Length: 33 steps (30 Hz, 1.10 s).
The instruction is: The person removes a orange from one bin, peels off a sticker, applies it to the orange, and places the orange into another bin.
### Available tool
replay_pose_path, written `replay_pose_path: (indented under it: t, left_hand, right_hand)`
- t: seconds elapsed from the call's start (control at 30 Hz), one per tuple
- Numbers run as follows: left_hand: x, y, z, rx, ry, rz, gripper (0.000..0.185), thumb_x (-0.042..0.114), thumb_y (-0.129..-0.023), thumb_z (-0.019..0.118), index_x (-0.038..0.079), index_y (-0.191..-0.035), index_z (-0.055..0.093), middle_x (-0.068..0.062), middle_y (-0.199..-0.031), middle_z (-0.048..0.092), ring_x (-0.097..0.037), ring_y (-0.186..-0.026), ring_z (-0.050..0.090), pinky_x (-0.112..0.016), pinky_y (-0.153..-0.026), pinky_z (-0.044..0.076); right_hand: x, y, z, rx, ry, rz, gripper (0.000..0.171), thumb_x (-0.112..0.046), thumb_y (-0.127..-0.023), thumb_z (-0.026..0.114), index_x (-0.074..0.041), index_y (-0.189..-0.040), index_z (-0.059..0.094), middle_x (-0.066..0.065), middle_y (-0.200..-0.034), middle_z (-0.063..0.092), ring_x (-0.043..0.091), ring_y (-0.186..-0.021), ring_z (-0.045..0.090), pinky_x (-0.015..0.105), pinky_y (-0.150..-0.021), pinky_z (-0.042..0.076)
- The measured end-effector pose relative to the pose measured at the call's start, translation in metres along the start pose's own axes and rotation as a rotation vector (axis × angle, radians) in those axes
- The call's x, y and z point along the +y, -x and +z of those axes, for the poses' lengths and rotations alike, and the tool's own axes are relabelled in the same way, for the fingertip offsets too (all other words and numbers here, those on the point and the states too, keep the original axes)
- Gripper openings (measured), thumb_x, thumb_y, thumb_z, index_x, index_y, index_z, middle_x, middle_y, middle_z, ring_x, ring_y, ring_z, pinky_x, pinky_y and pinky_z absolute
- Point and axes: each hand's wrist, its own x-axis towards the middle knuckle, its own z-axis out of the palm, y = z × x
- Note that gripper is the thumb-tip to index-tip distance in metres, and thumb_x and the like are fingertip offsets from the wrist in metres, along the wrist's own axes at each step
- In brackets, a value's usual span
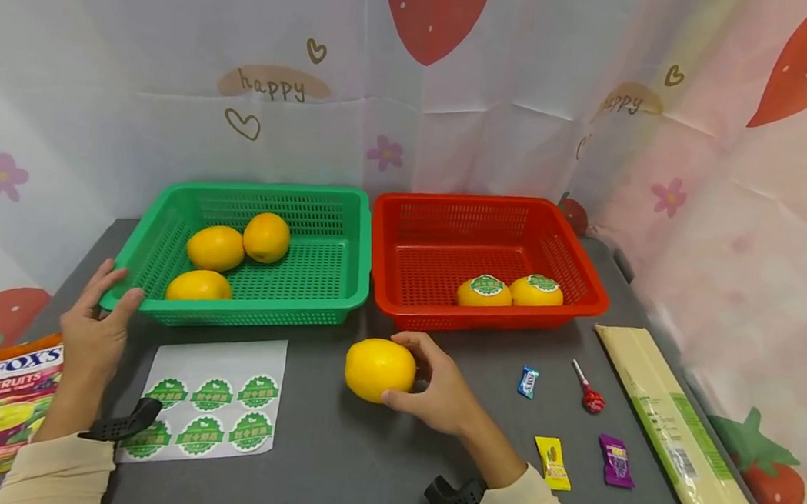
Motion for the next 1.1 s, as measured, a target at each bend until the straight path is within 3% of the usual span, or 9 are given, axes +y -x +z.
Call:
replay_pose_path:
  t: [0.33, 0.43, 0.5, 0.6, 0.73, 0.8, 0.9, 0.97, 1.1]
  left_hand:
    - [0.006, 0.004, -0.001, 0.005, 0.017, -0.009, 0.045, 0.016, -0.094, 0.064, 0.008, -0.138, 0.055, 0.007, -0.151, 0.036, -0.011, -0.127, 0.043, -0.009, -0.082, 0.040]
    - [0.011, 0.002, -0.003, 0.001, -0.046, -0.013, 0.048, 0.020, -0.094, 0.064, 0.011, -0.140, 0.053, 0.009, -0.150, 0.036, -0.006, -0.114, 0.048, -0.009, -0.079, 0.040]
    - [0.017, 0.002, -0.005, 0.019, -0.120, 0.009, 0.052, 0.021, -0.093, 0.066, 0.014, -0.142, 0.051, 0.007, -0.150, 0.038, -0.007, -0.114, 0.047, -0.012, -0.084, 0.038]
    - [0.031, 0.005, -0.006, 0.098, -0.175, 0.159, 0.055, 0.016, -0.089, 0.070, 0.012, -0.141, 0.052, -0.003, -0.145, 0.044, -0.011, -0.122, 0.041, -0.019, -0.092, 0.033]
    - [0.079, 0.021, 0.003, 0.181, -0.090, 0.498, 0.046, 0.016, -0.085, 0.071, -0.006, -0.124, 0.061, -0.015, -0.124, 0.058, -0.010, -0.116, 0.047, -0.022, -0.092, 0.033]
    - [0.102, 0.032, 0.011, 0.136, 0.016, 0.632, 0.043, 0.016, -0.084, 0.071, -0.013, -0.114, 0.062, -0.019, -0.111, 0.063, -0.010, -0.108, 0.052, -0.024, -0.089, 0.035]
    - [0.117, 0.047, 0.021, -0.020, 0.175, 0.702, 0.036, 0.009, -0.084, 0.070, -0.017, -0.108, 0.062, -0.020, -0.101, 0.066, -0.014, -0.099, 0.058, -0.027, -0.086, 0.038]
    - [0.118, 0.057, 0.027, -0.140, 0.235, 0.692, 0.032, -0.004, -0.081, 0.068, -0.018, -0.108, 0.061, -0.021, -0.098, 0.065, -0.018, -0.098, 0.059, -0.029, -0.085, 0.038]
    - [0.108, 0.076, 0.040, -0.319, 0.157, 0.592, 0.037, -0.021, -0.073, 0.065, -0.015, -0.110, 0.062, -0.023, -0.098, 0.063, -0.017, -0.099, 0.057, -0.027, -0.085, 0.038]
  right_hand:
    - [0.027, 0.009, -0.006, -0.036, 0.025, 0.019, 0.061, -0.009, -0.078, 0.079, -0.004, -0.132, 0.051, 0.006, -0.126, 0.056, 0.025, -0.102, 0.056, 0.036, -0.091, 0.046]
    - [0.031, 0.008, -0.006, -0.047, 0.007, 0.021, 0.063, -0.003, -0.079, 0.077, -0.002, -0.135, 0.049, 0.008, -0.128, 0.055, 0.026, -0.104, 0.056, 0.037, -0.091, 0.045]
    - [0.033, 0.009, -0.006, -0.051, 0.006, 0.022, 0.063, -0.001, -0.080, 0.075, 0.000, -0.136, 0.047, 0.010, -0.129, 0.053, 0.027, -0.105, 0.055, 0.037, -0.092, 0.045]
    - [0.035, 0.012, -0.005, -0.059, -0.001, 0.023, 0.063, -0.002, -0.082, 0.074, 0.000, -0.138, 0.045, 0.010, -0.132, 0.052, 0.027, -0.106, 0.054, 0.037, -0.093, 0.044]
    - [0.038, 0.017, -0.003, -0.067, -0.005, 0.004, 0.063, -0.006, -0.084, 0.074, -0.004, -0.140, 0.045, 0.008, -0.134, 0.051, 0.027, -0.108, 0.054, 0.035, -0.095, 0.043]
    - [0.038, 0.018, -0.003, -0.069, -0.008, -0.004, 0.063, -0.006, -0.085, 0.073, -0.004, -0.141, 0.045, 0.008, -0.135, 0.051, 0.027, -0.109, 0.053, 0.035, -0.096, 0.043]
    - [0.038, 0.017, -0.003, -0.071, -0.006, -0.013, 0.064, -0.006, -0.085, 0.073, -0.004, -0.141, 0.045, 0.007, -0.136, 0.050, 0.026, -0.111, 0.053, 0.035, -0.097, 0.042]
    - [0.038, 0.017, -0.003, -0.071, -0.003, -0.013, 0.064, -0.007, -0.085, 0.074, -0.004, -0.142, 0.045, 0.007, -0.137, 0.050, 0.026, -0.112, 0.052, 0.034, -0.098, 0.041]
    - [0.040, 0.016, -0.002, -0.074, 0.000, -0.010, 0.065, -0.008, -0.084, 0.074, -0.002, -0.142, 0.044, 0.006, -0.137, 0.050, 0.026, -0.113, 0.052, 0.033, -0.098, 0.040]
